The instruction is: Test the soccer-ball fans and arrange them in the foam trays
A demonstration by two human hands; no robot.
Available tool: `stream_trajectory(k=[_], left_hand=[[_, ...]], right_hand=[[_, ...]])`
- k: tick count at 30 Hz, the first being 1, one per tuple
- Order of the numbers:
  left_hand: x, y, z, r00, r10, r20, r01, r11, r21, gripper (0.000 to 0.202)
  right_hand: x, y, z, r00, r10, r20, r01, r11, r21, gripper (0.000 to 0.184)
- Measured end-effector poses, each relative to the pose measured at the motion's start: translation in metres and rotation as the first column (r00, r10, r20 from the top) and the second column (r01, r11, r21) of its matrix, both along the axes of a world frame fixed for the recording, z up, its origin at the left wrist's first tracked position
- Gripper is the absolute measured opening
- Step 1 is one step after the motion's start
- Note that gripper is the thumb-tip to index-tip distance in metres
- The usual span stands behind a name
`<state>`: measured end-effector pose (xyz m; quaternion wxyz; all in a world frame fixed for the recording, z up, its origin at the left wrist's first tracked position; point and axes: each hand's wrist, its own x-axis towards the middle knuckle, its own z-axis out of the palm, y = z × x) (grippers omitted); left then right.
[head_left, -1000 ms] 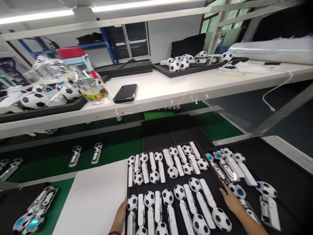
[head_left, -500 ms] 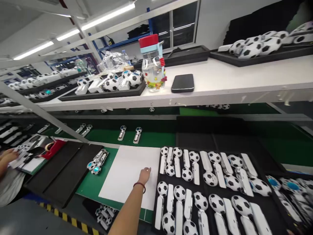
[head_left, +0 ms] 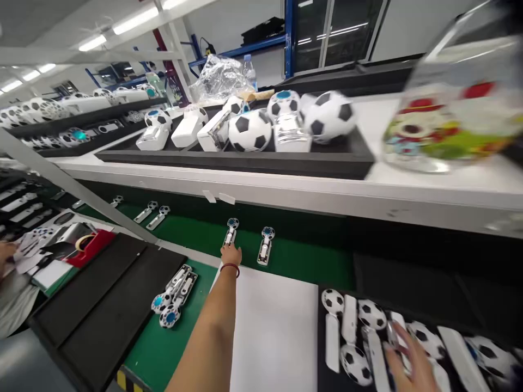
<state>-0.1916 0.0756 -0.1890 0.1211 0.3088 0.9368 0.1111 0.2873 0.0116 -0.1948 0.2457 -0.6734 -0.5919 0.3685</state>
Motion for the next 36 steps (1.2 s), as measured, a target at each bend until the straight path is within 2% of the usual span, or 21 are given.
stream_trajectory(k=[3,5,7,9,11,13,15,18,20,21,22,24,25,26,28,30,31,32,34,36], left_hand=[[-0.049,0.02,-0.01,0.997,0.032,0.069,-0.033,0.999,0.014,0.037],[-0.071,0.034,-0.018,0.987,0.05,0.153,-0.054,0.998,0.022,0.036],[-0.083,0.048,-0.027,0.968,0.06,0.244,-0.07,0.997,0.035,0.036],[-0.088,0.058,-0.036,0.942,0.071,0.329,-0.093,0.994,0.052,0.037],[-0.087,0.061,-0.043,0.903,0.093,0.419,-0.135,0.988,0.073,0.036],[-0.082,0.057,-0.046,0.841,0.104,0.531,-0.188,0.976,0.107,0.033],[-0.07,0.045,-0.043,0.754,0.071,0.653,-0.242,0.954,0.176,0.029],[-0.04,0.013,-0.023,0.597,-0.085,0.798,-0.327,0.882,0.339,0.035],[-0.013,-0.013,0.0,0.472,-0.223,0.853,-0.39,0.815,0.429,0.053],[0.0,-0.025,0.014,0.408,-0.285,0.867,-0.424,0.782,0.457,0.062],[0.013,-0.036,0.029,0.347,-0.338,0.875,-0.454,0.756,0.472,0.068],[0.039,-0.053,0.063,0.242,-0.409,0.88,-0.498,0.726,0.475,0.071],[0.052,-0.059,0.08,0.2,-0.436,0.877,-0.522,0.711,0.472,0.069],[0.067,-0.063,0.098,0.165,-0.46,0.873,-0.546,0.694,0.469,0.067],[0.099,-0.07,0.132,0.126,-0.512,0.849,-0.593,0.648,0.479,0.061],[0.135,-0.079,0.161,0.128,-0.547,0.827,-0.615,0.611,0.499,0.057],[0.154,-0.086,0.172,0.132,-0.545,0.828,-0.611,0.613,0.502,0.055],[0.172,-0.094,0.181,0.125,-0.53,0.839,-0.6,0.633,0.489,0.054],[0.209,-0.115,0.192,0.068,-0.454,0.889,-0.56,0.72,0.41,0.053],[0.242,-0.141,0.195,0.001,-0.34,0.94,-0.512,0.808,0.293,0.052]], right_hand=[[-0.13,0.046,-0.008,0.965,0.123,-0.231,-0.141,0.988,-0.065,0.068],[-0.205,0.078,-0.017,0.958,0.147,-0.244,-0.184,0.974,-0.133,0.071],[-0.263,0.107,-0.029,0.967,0.132,-0.216,-0.175,0.966,-0.193,0.078],[-0.305,0.129,-0.042,0.978,0.108,-0.18,-0.15,0.958,-0.244,0.085],[-0.334,0.142,-0.054,0.986,0.083,-0.143,-0.12,0.954,-0.276,0.092],[-0.351,0.147,-0.062,0.99,0.06,-0.13,-0.096,0.952,-0.29,0.097],[-0.357,0.144,-0.064,0.983,0.046,-0.175,-0.1,0.945,-0.311,0.093],[-0.343,0.128,-0.053,0.932,0.026,-0.361,-0.152,0.933,-0.327,0.081],[-0.321,0.108,-0.031,0.867,-0.001,-0.499,-0.169,0.94,-0.295,0.079],[-0.307,0.096,-0.015,0.801,-0.026,-0.598,-0.184,0.94,-0.287,0.079],[-0.293,0.084,0.003,0.701,-0.065,-0.71,-0.207,0.935,-0.29,0.077],[-0.264,0.061,0.046,0.397,-0.175,-0.901,-0.279,0.913,-0.299,0.068],[-0.249,0.052,0.069,0.247,-0.227,-0.942,-0.304,0.905,-0.298,0.064],[-0.234,0.043,0.091,0.134,-0.256,-0.957,-0.318,0.904,-0.286,0.062],[-0.2,0.029,0.131,0.008,-0.257,-0.966,-0.298,0.922,-0.247,0.059],[-0.161,0.014,0.163,-0.045,-0.202,-0.978,-0.261,0.948,-0.184,0.056],[-0.14,0.005,0.176,-0.041,-0.162,-0.986,-0.236,0.961,-0.148,0.056],[-0.119,-0.005,0.188,-0.018,-0.128,-0.992,-0.204,0.971,-0.122,0.056],[-0.079,-0.029,0.205,0.073,-0.127,-0.989,-0.113,0.984,-0.135,0.054],[-0.039,-0.054,0.214,0.163,-0.242,-0.956,-0.012,0.969,-0.247,0.05]])
